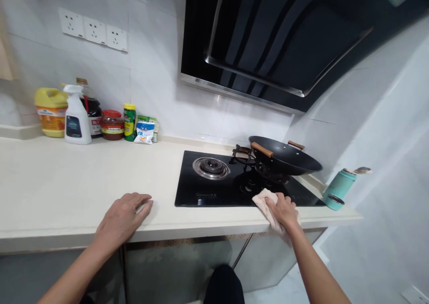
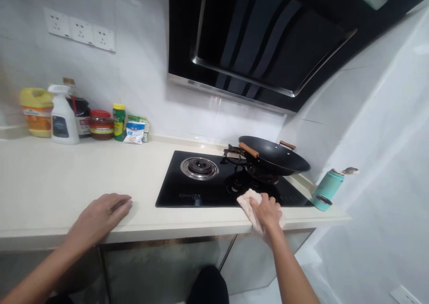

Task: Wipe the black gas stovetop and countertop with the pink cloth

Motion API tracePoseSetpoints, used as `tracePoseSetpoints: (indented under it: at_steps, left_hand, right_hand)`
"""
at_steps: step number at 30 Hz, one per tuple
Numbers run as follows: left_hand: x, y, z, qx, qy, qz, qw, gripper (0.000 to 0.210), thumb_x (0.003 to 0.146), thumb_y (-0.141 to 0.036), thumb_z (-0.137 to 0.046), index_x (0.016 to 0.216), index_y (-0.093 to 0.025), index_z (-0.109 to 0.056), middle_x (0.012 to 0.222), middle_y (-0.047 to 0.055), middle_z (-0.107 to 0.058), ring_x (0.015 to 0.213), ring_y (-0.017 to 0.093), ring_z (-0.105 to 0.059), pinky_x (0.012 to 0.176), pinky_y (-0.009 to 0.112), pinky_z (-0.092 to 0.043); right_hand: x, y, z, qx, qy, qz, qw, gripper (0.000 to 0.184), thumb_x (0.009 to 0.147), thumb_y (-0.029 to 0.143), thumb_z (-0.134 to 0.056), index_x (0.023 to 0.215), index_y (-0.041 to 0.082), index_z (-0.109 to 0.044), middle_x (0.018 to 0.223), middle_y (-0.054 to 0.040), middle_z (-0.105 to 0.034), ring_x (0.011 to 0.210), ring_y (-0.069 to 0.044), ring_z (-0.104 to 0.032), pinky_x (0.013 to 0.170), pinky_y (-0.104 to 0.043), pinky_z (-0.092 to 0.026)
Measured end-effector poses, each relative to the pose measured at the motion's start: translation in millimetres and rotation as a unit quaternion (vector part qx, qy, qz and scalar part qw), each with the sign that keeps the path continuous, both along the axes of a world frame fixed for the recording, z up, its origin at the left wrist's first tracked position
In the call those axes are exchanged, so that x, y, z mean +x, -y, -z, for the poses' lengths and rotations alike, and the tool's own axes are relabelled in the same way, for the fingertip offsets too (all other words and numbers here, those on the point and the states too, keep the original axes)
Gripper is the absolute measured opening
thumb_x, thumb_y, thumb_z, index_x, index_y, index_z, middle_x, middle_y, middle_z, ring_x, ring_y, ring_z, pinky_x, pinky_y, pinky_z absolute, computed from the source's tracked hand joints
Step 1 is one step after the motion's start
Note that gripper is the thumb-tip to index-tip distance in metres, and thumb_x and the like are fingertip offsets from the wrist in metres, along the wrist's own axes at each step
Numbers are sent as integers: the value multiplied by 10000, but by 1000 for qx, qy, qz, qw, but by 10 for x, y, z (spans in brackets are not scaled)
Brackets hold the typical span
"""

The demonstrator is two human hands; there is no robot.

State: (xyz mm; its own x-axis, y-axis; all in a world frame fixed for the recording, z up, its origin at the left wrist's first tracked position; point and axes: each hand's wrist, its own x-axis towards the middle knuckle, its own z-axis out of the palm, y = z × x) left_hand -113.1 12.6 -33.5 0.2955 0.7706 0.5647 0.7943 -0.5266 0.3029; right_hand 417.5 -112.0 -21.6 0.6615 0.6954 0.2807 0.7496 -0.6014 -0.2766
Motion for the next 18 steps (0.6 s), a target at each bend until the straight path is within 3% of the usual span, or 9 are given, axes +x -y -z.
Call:
tracePoseSetpoints:
  at_steps: [7, 11, 15, 18]
  left_hand:
    - [-4, -14, 17, -6, -1, -13, 1000, 469, 948, -555, -409, 1015, -208, -719, 1052, 86, -750, 1022, 277, -664, 961, 407, -476]
    - [8, 31, -34, -17, -5, -23, 1000, 462, 944, -538, -406, 1016, -204, -718, 1068, 96, -749, 1021, 284, -667, 927, 410, -489]
    - [14, 81, -78, -20, 0, -18, 1000, 450, 930, -529, -413, 990, -210, -724, 1032, 90, -753, 989, 281, -676, 918, 407, -503]
    - [20, 108, -106, -20, 3, -14, 1000, 433, 918, -523, -424, 976, -219, -727, 1041, 84, -754, 1004, 280, -678, 910, 398, -507]
  right_hand:
    - [-251, -405, -169, 11, 53, 35, 998, 521, 930, 566, -482, 1225, 144, -559, 1272, -224, -580, 1210, -410, -535, 964, -579, -424]
    - [-339, -500, -129, 12, 60, 19, 998, 414, 952, 496, -475, 1192, 167, -552, 1264, -181, -583, 1210, -368, -530, 965, -546, -436]
    - [-66, -350, -8, -24, 66, -70, 995, 488, 934, 605, -453, 1195, 207, -561, 1212, -137, -591, 1165, -335, -557, 943, -485, -455]
    - [334, -215, 44, -52, 50, -55, 996, 610, 905, 692, -448, 1304, 239, -534, 1252, -144, -565, 1177, -349, -559, 953, -513, -447]
